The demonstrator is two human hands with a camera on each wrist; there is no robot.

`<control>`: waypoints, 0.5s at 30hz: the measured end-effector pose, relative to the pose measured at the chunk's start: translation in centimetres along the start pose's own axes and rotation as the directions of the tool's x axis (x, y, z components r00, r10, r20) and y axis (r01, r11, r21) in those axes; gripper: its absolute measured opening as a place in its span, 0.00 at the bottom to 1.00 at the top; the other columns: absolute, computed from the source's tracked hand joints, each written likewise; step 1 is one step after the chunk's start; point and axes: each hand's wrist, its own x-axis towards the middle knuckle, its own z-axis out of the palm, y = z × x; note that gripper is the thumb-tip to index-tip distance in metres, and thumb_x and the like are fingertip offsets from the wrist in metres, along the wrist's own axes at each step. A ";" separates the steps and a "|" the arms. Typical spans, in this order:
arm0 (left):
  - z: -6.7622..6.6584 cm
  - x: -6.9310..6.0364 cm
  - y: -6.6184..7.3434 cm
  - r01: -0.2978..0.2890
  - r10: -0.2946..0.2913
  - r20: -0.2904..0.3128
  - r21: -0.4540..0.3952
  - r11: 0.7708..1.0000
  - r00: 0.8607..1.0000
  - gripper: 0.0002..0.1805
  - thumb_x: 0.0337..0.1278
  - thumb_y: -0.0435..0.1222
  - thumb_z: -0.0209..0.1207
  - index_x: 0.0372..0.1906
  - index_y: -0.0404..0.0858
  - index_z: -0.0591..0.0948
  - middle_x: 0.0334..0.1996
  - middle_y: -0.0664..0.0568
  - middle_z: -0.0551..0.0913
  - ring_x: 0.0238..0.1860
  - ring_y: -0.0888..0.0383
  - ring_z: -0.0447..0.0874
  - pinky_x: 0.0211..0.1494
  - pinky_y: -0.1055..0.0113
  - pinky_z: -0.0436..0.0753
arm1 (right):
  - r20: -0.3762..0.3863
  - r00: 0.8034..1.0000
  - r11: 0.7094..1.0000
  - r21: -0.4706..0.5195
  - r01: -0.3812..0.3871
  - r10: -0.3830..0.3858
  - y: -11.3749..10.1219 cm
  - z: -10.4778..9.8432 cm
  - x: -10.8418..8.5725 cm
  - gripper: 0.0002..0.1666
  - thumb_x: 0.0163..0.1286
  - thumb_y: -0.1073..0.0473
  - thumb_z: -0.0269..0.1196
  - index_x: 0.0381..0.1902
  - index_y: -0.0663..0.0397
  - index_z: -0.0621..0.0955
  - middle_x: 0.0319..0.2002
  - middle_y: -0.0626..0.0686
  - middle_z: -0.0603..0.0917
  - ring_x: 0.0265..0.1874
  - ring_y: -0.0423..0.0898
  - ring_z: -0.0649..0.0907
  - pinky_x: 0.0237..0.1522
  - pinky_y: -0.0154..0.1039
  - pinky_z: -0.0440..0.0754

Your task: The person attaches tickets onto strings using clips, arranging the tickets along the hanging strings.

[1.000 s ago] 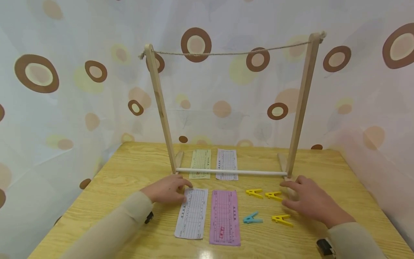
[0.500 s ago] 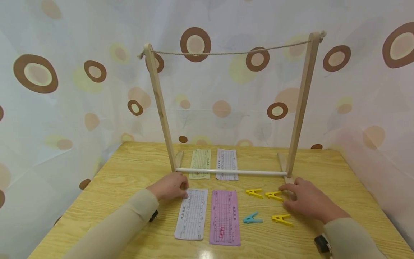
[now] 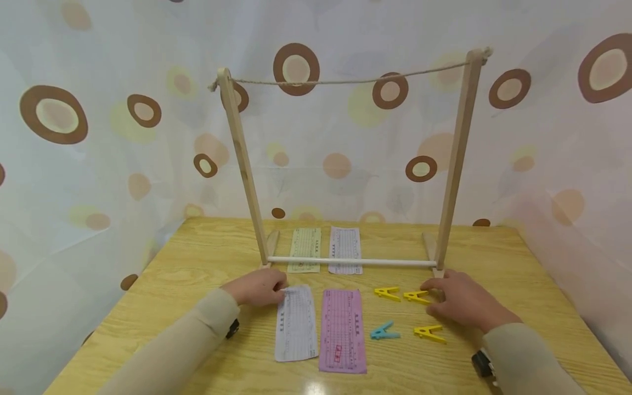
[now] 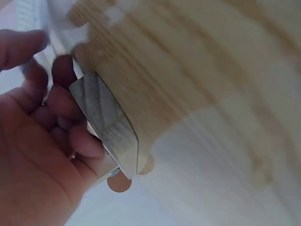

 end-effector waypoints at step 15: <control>-0.8 -0.7 0.0 -0.018 0.008 -0.036 -0.282 0.959 0.999 0.10 0.64 0.33 0.65 0.49 0.45 0.84 0.34 0.56 0.79 0.32 0.59 0.73 0.35 0.64 0.74 | -0.010 1.000 0.999 -0.049 0.011 -0.012 -0.6 -0.2 0.0 0.26 0.62 0.46 0.73 0.56 0.49 0.87 0.36 0.49 0.75 0.32 0.45 0.71 0.34 0.44 0.70</control>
